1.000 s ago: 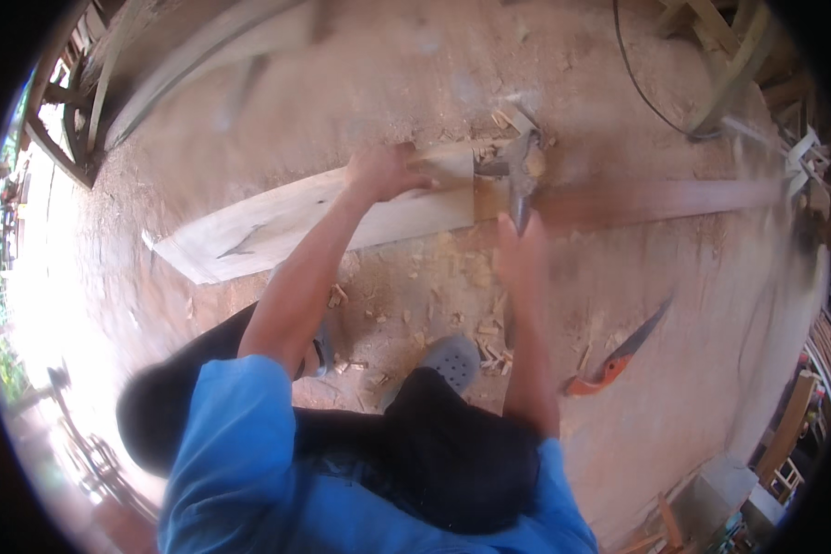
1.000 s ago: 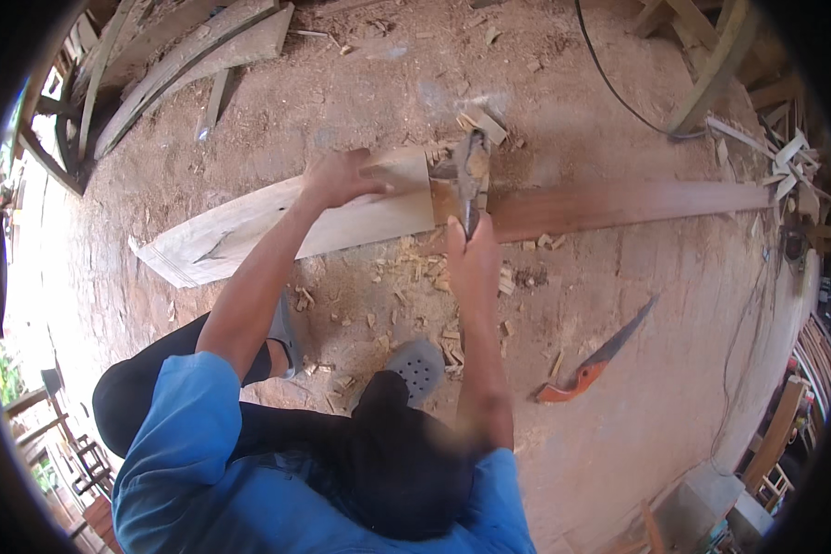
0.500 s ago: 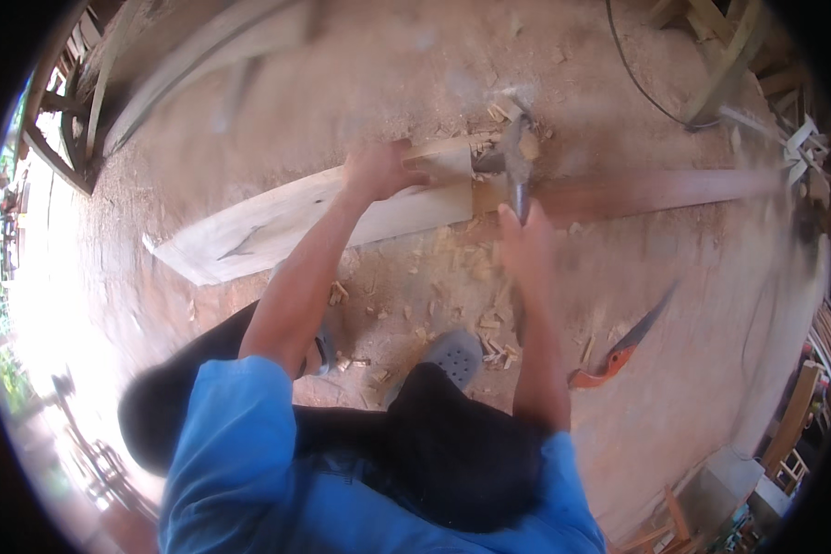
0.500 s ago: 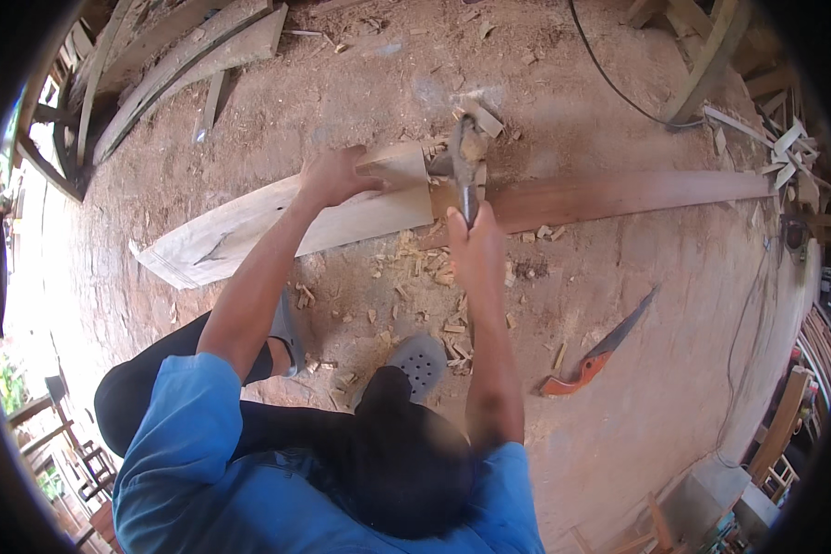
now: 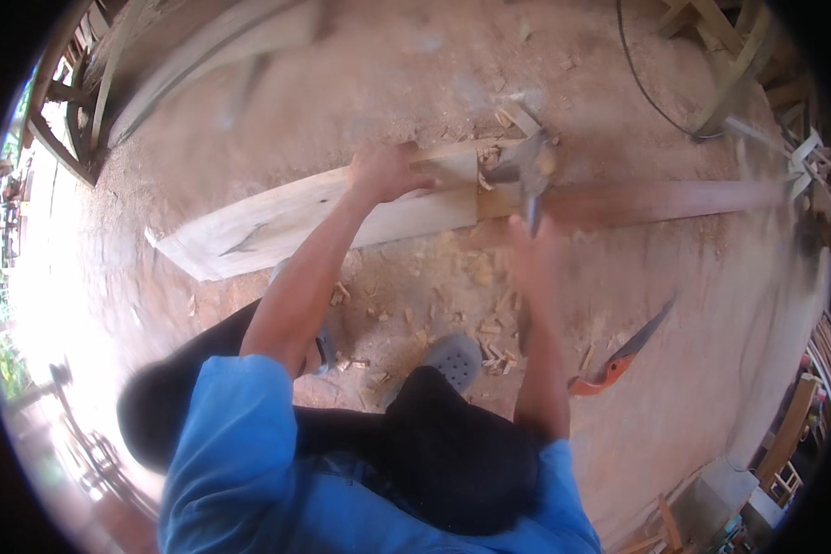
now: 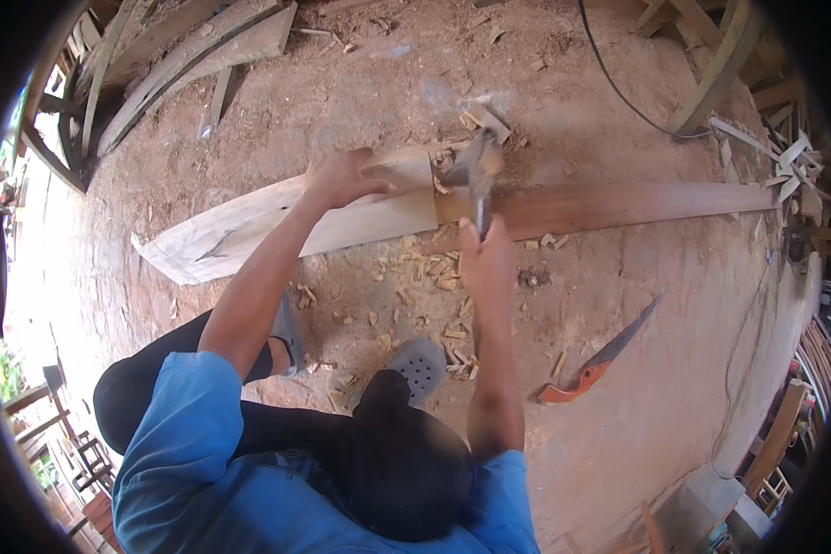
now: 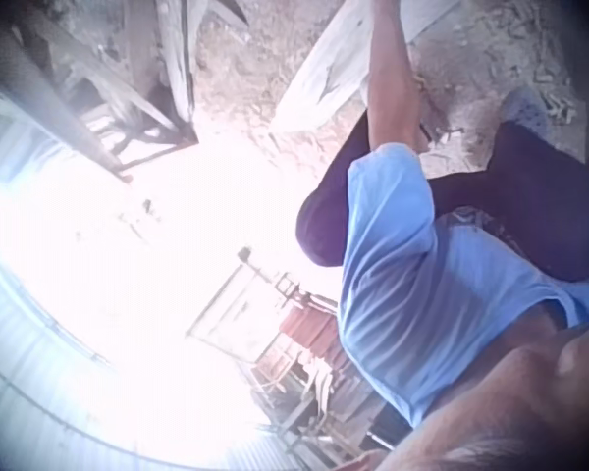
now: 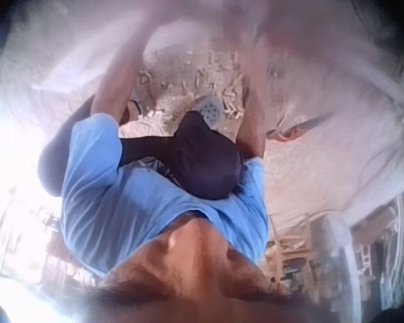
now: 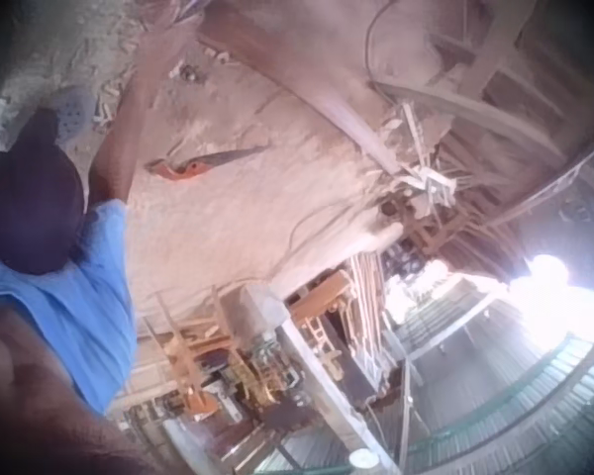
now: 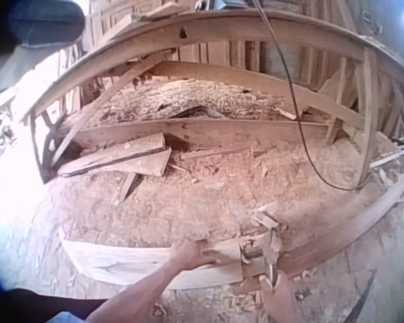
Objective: The person uses a machete to split and shape a piece of wood on the ground. They repeatedly strike the wood to break it into smaller pieces and then use the machete to carve and refine the edges.
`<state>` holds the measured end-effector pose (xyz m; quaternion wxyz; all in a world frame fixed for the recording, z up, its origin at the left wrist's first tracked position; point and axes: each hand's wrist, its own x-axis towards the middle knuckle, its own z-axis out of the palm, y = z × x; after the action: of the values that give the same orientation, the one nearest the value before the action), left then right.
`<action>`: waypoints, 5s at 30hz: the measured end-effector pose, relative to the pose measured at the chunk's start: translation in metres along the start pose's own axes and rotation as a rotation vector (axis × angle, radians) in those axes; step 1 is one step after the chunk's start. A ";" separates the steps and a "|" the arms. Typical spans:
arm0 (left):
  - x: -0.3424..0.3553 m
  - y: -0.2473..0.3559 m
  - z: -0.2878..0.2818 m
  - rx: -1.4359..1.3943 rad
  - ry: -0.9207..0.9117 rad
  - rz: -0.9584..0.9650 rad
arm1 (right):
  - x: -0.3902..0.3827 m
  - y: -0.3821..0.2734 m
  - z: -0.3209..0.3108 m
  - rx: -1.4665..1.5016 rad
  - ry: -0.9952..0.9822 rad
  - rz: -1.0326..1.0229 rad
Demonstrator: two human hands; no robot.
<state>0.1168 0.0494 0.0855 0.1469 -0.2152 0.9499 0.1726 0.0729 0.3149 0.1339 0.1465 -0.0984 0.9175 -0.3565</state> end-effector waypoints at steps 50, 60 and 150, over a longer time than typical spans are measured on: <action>0.005 -0.001 0.004 -0.019 -0.039 -0.031 | 0.005 -0.020 -0.063 0.415 0.198 0.086; 0.006 -0.001 0.002 -0.035 -0.022 -0.030 | -0.001 0.003 -0.010 0.044 0.086 0.075; 0.006 -0.003 0.003 -0.070 -0.054 -0.023 | 0.020 -0.040 -0.091 0.341 0.231 0.243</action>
<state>0.1133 0.0461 0.0801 0.1671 -0.2264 0.9364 0.2098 0.0266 0.3371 0.2214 0.0970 0.0804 0.8596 -0.4951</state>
